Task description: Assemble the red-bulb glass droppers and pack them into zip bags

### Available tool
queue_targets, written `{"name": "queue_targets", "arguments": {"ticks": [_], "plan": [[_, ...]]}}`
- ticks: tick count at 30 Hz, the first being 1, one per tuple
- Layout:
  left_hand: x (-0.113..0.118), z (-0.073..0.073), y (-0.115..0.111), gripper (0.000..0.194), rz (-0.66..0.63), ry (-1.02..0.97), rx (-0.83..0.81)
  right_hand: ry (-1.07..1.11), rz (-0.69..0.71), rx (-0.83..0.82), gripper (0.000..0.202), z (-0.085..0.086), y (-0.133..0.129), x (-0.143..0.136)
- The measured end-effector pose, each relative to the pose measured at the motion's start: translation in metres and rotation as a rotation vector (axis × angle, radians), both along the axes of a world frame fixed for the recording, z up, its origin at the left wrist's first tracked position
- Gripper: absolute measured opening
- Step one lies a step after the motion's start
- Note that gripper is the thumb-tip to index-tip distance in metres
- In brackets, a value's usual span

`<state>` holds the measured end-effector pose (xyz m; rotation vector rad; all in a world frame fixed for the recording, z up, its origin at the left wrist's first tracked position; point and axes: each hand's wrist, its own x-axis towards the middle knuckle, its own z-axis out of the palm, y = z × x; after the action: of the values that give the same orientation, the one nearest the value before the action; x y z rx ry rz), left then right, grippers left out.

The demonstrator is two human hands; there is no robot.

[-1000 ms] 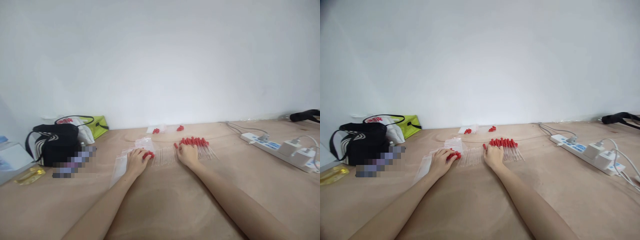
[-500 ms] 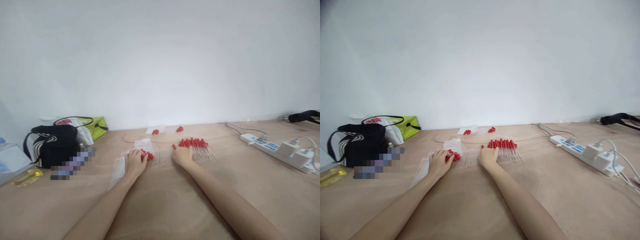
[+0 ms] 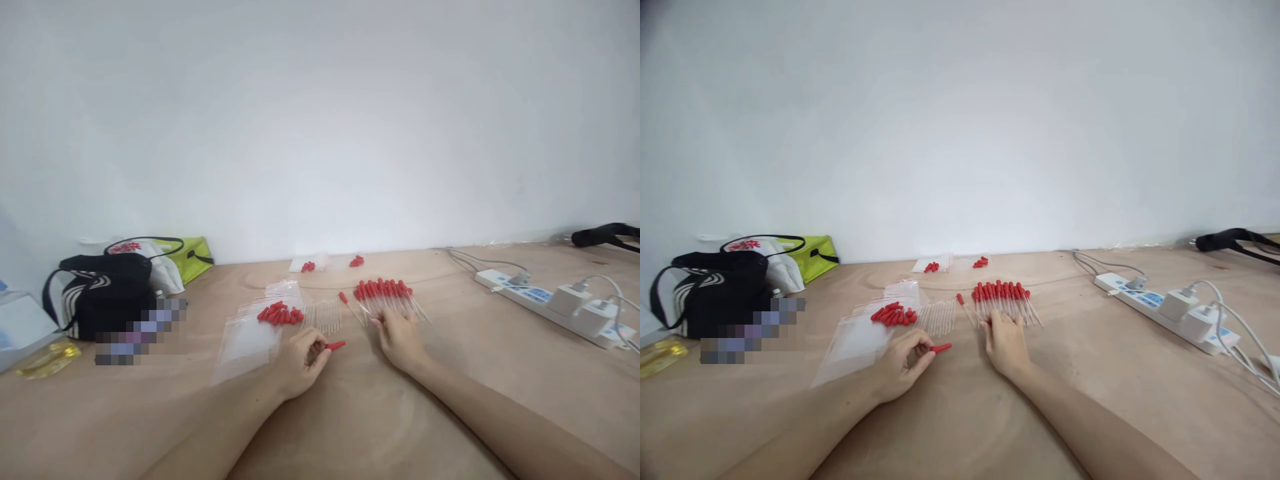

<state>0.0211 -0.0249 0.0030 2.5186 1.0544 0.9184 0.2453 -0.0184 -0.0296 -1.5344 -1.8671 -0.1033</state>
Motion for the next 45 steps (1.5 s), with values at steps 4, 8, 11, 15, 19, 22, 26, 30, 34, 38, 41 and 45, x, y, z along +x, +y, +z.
{"name": "queue_targets", "arguments": {"ticks": [4, 8, 11, 15, 19, 22, 26, 30, 34, 38, 41, 45], "plan": [[0.003, -0.001, -0.004, 0.006, 0.011, 0.043, -0.064, 0.116, 0.105, 0.101, 0.02, -0.004, -0.012, 0.024], [0.007, -0.005, -0.004, 0.022, 0.01, 0.076, -0.071, 0.106, 0.214, 0.079, 0.025, 0.002, -0.016, 0.024], [0.014, -0.009, -0.001, 0.019, 0.005, 0.085, -0.054, 0.076, 0.285, 0.027, 0.025, 0.005, -0.018, 0.017], [0.019, -0.011, 0.001, 0.007, 0.038, 0.061, -0.041, 0.089, 0.357, -0.017, 0.02, 0.009, -0.023, 0.011], [0.017, -0.009, 0.0, 0.008, 0.069, 0.01, -0.037, 0.142, 0.391, -0.05, 0.019, 0.012, -0.028, 0.006], [0.015, -0.007, -0.003, 0.008, 0.074, -0.021, -0.09, 0.16, 0.423, -0.051, 0.018, 0.014, -0.032, 0.001], [0.016, -0.002, -0.008, 0.008, 0.034, -0.036, -0.153, 0.154, 0.462, -0.049, 0.016, 0.015, -0.035, -0.003], [0.018, 0.005, -0.011, 0.013, -0.009, -0.025, -0.133, 0.125, 0.494, -0.074, 0.017, 0.016, -0.036, -0.004], [0.019, 0.007, -0.011, 0.017, -0.04, -0.003, -0.093, 0.108, 0.517, -0.091, 0.018, 0.015, -0.035, -0.003], [0.019, 0.002, -0.009, 0.019, -0.065, -0.04, -0.07, 0.091, 0.531, -0.1, 0.022, 0.014, -0.034, -0.002], [0.018, -0.001, -0.007, 0.018, -0.087, -0.038, -0.062, 0.08, 0.538, -0.092, 0.024, 0.013, -0.033, 0.001], [0.018, -0.002, -0.007, 0.017, -0.123, -0.005, -0.067, 0.042, 0.556, -0.07, 0.025, 0.012, -0.029, 0.005]]}}
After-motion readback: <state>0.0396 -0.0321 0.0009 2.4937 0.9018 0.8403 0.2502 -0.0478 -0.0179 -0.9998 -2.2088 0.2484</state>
